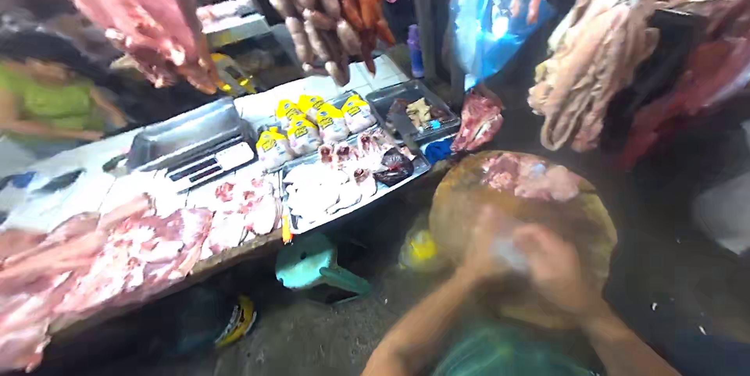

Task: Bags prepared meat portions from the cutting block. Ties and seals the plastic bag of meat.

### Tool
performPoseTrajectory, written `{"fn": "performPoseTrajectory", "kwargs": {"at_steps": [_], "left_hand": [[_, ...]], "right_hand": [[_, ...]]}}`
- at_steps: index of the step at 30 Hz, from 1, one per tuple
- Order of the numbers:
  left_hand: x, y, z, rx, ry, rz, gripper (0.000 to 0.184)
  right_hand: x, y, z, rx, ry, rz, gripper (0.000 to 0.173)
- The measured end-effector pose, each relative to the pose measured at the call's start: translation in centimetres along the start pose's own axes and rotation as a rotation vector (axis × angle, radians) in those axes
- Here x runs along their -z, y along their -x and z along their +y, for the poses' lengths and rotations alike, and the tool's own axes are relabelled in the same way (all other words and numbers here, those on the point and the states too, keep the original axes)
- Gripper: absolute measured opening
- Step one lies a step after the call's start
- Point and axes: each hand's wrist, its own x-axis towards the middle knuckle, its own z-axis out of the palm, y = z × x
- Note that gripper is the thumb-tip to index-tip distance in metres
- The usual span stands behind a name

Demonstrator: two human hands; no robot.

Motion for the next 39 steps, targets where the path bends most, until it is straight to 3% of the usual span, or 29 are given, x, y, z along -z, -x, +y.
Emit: {"fn": "performPoseTrajectory", "kwargs": {"at_steps": [2,4,6,7,9,10,11,12,14,15,17,19,21,23,24,26,28,29,31,33,34,36,38,39], "left_hand": [[-2.4,-0.1,0.6,-0.024,-0.172,-0.174,0.077],[-4.9,-0.9,0.9,-0.073,-0.293,-0.189,0.061],[-7.3,-1.0,0.8,-0.131,-0.407,-0.179,0.047],[-8.3,-0.9,0.2,-0.129,-0.437,-0.198,0.044],[-7.7,-0.3,0.3,0.014,-0.347,-0.393,0.044],[-7.9,-0.5,-0.5,-0.005,-0.378,-0.451,0.042],[-8.3,-1.2,-1.1,-0.082,-0.51,-0.487,0.044],[-9.1,-2.2,-2.2,-0.184,-0.619,-0.453,0.039],[-8.4,-4.2,-3.9,-0.292,-0.579,-0.412,0.028],[-6.9,-5.0,-3.9,-0.308,-0.501,-0.433,0.024],[-4.1,-5.7,-3.4,-0.333,-0.417,-0.45,0.024],[-3.0,-5.7,-3.1,-0.256,-0.447,-0.493,0.028],[-4.5,-5.4,-4.0,-0.15,-0.468,-0.488,0.036],[-6.6,-4.3,-4.0,-0.152,-0.521,-0.461,0.044],[-7.1,-3.8,-3.4,-0.15,-0.565,-0.488,0.047],[-7.7,-3.7,-3.5,-0.189,-0.638,-0.538,0.033],[-6.7,-4.4,-3.6,-0.235,-0.633,-0.577,0.025],[-6.3,-4.2,-3.5,-0.25,-0.63,-0.584,0.023],[-6.2,-3.7,-3.2,-0.259,-0.659,-0.559,0.019],[-6.6,-3.8,-3.3,-0.244,-0.683,-0.511,0.017],[-7.0,-3.8,-3.6,-0.244,-0.684,-0.482,0.017],[-7.8,-4.0,-3.7,-0.247,-0.699,-0.47,0.016],[-8.3,-3.9,-3.5,-0.233,-0.691,-0.489,0.019],[-8.3,-3.7,-3.4,-0.22,-0.675,-0.499,0.021]], "right_hand": [[1.2,-0.1,1.3,-0.092,0.117,0.035,0.028],[1.6,-0.2,1.2,-0.131,0.456,0.055,0.033],[1.9,0.8,0.0,-0.007,0.737,0.054,0.037],[2.0,1.2,-0.1,0.105,0.798,0.005,0.049],[1.9,1.7,2.4,0.205,0.898,-0.27,0.084],[1.8,2.3,5.2,0.106,0.932,-0.412,0.103],[1.9,3.3,8.4,-0.07,0.957,-0.504,0.109],[2.7,4.4,11.2,-0.276,0.993,-0.556,0.103],[6.6,5.4,13.2,-0.565,1.004,-0.652,0.063],[8.7,5.5,12.4,-0.588,0.969,-0.667,0.045],[11.2,7.1,8.6,-0.445,0.982,-0.556,0.041],[11.5,7.1,4.6,-0.236,0.928,-0.344,0.059],[9.1,5.0,4.3,-0.128,0.816,-0.228,0.09],[4.7,3.9,8.1,-0.216,0.711,-0.314,0.117],[2.7,4.2,10.8,-0.307,0.679,-0.358,0.117],[1.6,5.6,14.6,-0.52,0.664,-0.435,0.092],[5.4,6.4,15.4,-0.607,0.557,-0.567,0.047],[8.0,7.2,14.7,-0.618,0.555,-0.606,0.041],[13.5,8.5,12.2,-0.633,0.705,-0.499,0.037],[16.8,8.7,9.7,-0.564,0.882,-0.196,0.027],[17.0,8.2,8.7,-0.48,0.899,-0.098,0.036],[13.6,6.6,9.1,-0.263,0.88,-0.102,0.066],[7.5,5.9,13.0,-0.254,0.803,-0.267,0.1],[5.1,6.4,15.5,-0.314,0.752,-0.34,0.1]]}}
